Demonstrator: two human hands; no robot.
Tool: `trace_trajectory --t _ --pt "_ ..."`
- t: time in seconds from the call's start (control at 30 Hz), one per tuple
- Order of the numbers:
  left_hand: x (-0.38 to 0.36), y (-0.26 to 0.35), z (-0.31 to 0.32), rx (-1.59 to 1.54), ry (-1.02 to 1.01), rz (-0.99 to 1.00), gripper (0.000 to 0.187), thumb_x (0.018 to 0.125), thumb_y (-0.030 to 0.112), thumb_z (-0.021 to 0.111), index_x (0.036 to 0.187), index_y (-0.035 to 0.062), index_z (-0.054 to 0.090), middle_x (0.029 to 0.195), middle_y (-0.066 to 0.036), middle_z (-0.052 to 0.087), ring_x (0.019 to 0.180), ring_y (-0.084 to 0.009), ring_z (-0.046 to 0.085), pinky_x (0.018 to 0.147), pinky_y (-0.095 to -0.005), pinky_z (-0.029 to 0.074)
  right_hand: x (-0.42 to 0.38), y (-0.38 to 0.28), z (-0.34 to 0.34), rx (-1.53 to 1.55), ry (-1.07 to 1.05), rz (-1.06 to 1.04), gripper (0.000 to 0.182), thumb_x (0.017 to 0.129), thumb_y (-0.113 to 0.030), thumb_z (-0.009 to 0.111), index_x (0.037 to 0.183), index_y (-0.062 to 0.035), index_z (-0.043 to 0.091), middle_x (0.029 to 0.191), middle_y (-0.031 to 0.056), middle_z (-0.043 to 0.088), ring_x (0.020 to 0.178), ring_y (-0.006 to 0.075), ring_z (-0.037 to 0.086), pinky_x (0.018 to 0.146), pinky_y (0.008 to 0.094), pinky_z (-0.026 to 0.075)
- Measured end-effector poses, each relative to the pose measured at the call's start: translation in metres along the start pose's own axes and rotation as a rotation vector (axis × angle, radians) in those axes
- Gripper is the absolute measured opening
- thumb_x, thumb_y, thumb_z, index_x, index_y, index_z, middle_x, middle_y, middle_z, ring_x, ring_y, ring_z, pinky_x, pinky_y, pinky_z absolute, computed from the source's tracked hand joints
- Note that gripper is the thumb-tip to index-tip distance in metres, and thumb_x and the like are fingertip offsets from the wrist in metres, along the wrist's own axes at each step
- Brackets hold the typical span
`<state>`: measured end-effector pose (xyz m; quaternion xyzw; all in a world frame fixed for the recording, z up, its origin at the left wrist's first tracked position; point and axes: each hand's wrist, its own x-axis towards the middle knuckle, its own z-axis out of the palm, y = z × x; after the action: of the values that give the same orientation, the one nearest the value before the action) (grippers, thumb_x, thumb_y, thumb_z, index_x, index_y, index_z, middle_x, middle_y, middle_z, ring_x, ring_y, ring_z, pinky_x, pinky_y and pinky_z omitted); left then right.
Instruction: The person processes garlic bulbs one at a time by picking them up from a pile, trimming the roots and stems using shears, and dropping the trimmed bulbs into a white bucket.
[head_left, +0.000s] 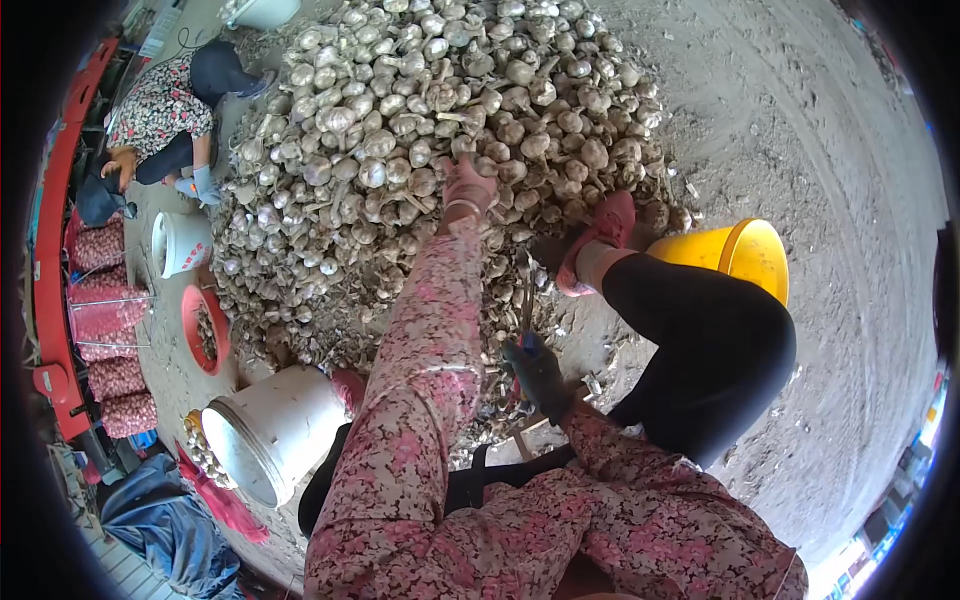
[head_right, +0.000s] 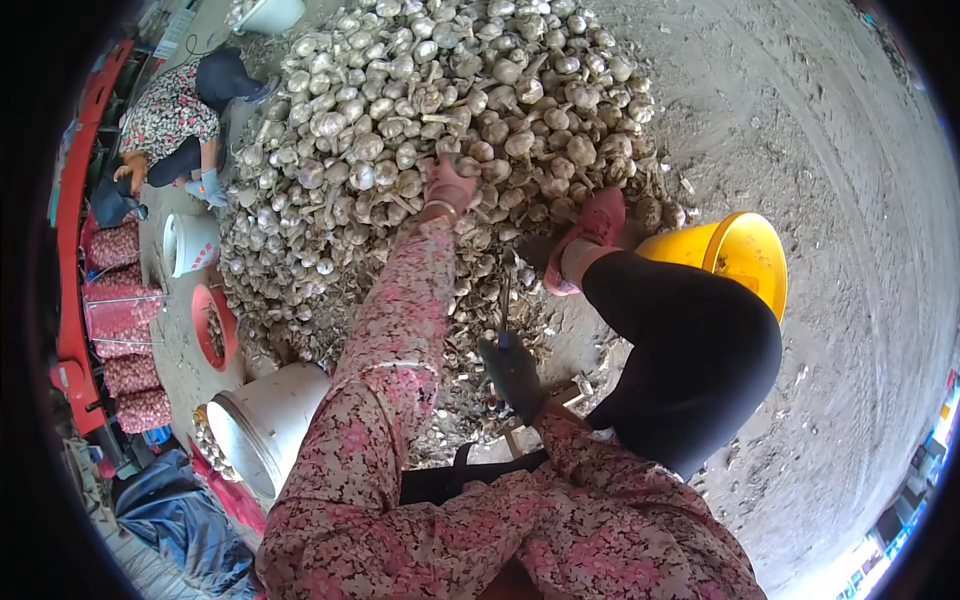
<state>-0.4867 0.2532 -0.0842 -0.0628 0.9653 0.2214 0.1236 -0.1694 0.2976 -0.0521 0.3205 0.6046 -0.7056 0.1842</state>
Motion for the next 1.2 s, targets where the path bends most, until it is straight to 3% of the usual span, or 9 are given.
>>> trace_trajectory --t 0.17,0.27,0.33,0.6,0.73,0.83,0.9,1.03,1.2 --pt "-0.056 -0.077 -0.005 -0.847 -0.141 -0.174 0.045 0.082 0.014 0.071 0.123 0.0039 0.054 0.107 -0.012 0.065 0.088 -0.0209 0.065 0.066 -0.0319 0.055 -0.004 -0.046 -0.018 -0.262 0.092 -0.268 0.048 0.084 -0.035 0.067 0.114 -0.0007 0.052 0.089 0.0159 0.060 0.078 0.0263 0.058 0.071 0.0374 0.048" --pt "-0.139 -0.095 -0.030 -1.035 -0.195 0.007 0.050 0.075 0.015 0.076 0.118 0.0007 0.055 0.115 -0.013 0.060 0.096 -0.0253 0.062 0.081 -0.0334 0.055 0.000 -0.040 -0.016 -0.589 0.238 -0.760 0.050 0.081 -0.031 0.071 0.111 0.0041 0.053 0.096 0.0190 0.061 0.086 0.0334 0.061 0.076 0.0391 0.050" --pt "-0.181 -0.100 -0.042 -0.995 -0.174 0.105 0.052 0.072 0.016 0.077 0.116 0.0018 0.055 0.113 -0.014 0.060 0.097 -0.0278 0.061 0.084 -0.0357 0.053 -0.005 -0.032 -0.007 -0.204 0.035 -0.642 0.045 0.081 -0.030 0.070 0.110 -0.0004 0.054 0.096 0.0192 0.062 0.084 0.0346 0.062 0.074 0.0403 0.050" --pt "-0.276 -0.124 -0.083 -0.429 0.078 0.077 0.053 0.073 0.024 0.075 0.118 0.0061 0.054 0.112 -0.016 0.055 0.098 -0.0304 0.059 0.086 -0.0394 0.049 -0.046 -0.025 -0.001 -0.445 -0.191 -0.677 0.026 0.089 -0.030 0.060 0.097 -0.0056 0.060 0.071 0.0147 0.062 0.069 0.0358 0.061 0.065 0.0409 0.049" --pt "-0.316 -0.147 -0.082 -2.043 -0.235 -0.007 0.032 0.085 0.007 0.063 0.116 0.0055 0.055 0.108 -0.011 0.058 0.105 -0.0263 0.060 0.089 -0.0340 0.051 -0.054 -0.016 -0.005 -0.448 -0.201 -0.638 0.030 0.088 -0.030 0.062 0.103 -0.0042 0.058 0.075 0.0139 0.062 0.072 0.0314 0.063 0.066 0.0392 0.049" --pt "-0.338 -0.146 -0.088 -2.222 -0.238 0.007 0.025 0.090 0.010 0.058 0.113 0.0037 0.054 0.109 -0.010 0.058 0.108 -0.0258 0.058 0.093 -0.0350 0.048 -0.082 -0.025 -0.006 -0.697 -0.193 -0.782 0.044 0.086 -0.031 0.063 0.119 -0.0031 0.052 0.090 0.0180 0.063 0.083 0.0334 0.064 0.073 0.0400 0.051" --pt "-0.325 -0.166 -0.071 -2.846 -1.088 -0.001 0.028 0.095 0.023 0.047 0.117 0.0073 0.054 0.124 -0.007 0.055 0.117 -0.0263 0.050 0.106 -0.0415 0.034 -0.091 -0.026 -0.002 -0.798 -0.180 -0.848 0.048 0.085 -0.029 0.065 0.122 -0.0009 0.051 0.091 0.0183 0.063 0.083 0.0336 0.063 0.074 0.0405 0.050" --pt "-0.363 -0.136 -0.100 -2.090 -0.312 0.239 0.041 0.093 0.034 0.053 0.125 0.0079 0.049 0.120 -0.008 0.056 0.111 -0.0233 0.053 0.099 -0.0417 0.041 -0.109 -0.043 -0.004 -0.972 -0.201 -0.852 0.056 0.082 -0.032 0.066 0.125 -0.0004 0.048 0.090 0.0190 0.063 0.085 0.0351 0.062 0.075 0.0433 0.050" --pt "-0.370 -0.136 -0.103 -2.046 -0.155 0.181 0.044 0.092 0.035 0.054 0.127 0.0081 0.047 0.121 -0.011 0.054 0.110 -0.0253 0.054 0.099 -0.0442 0.041 -0.123 -0.044 -0.003 -0.926 -0.294 -0.928 0.054 0.082 -0.034 0.064 0.120 -0.0002 0.048 0.086 0.0199 0.063 0.079 0.0359 0.063 0.072 0.0453 0.049"
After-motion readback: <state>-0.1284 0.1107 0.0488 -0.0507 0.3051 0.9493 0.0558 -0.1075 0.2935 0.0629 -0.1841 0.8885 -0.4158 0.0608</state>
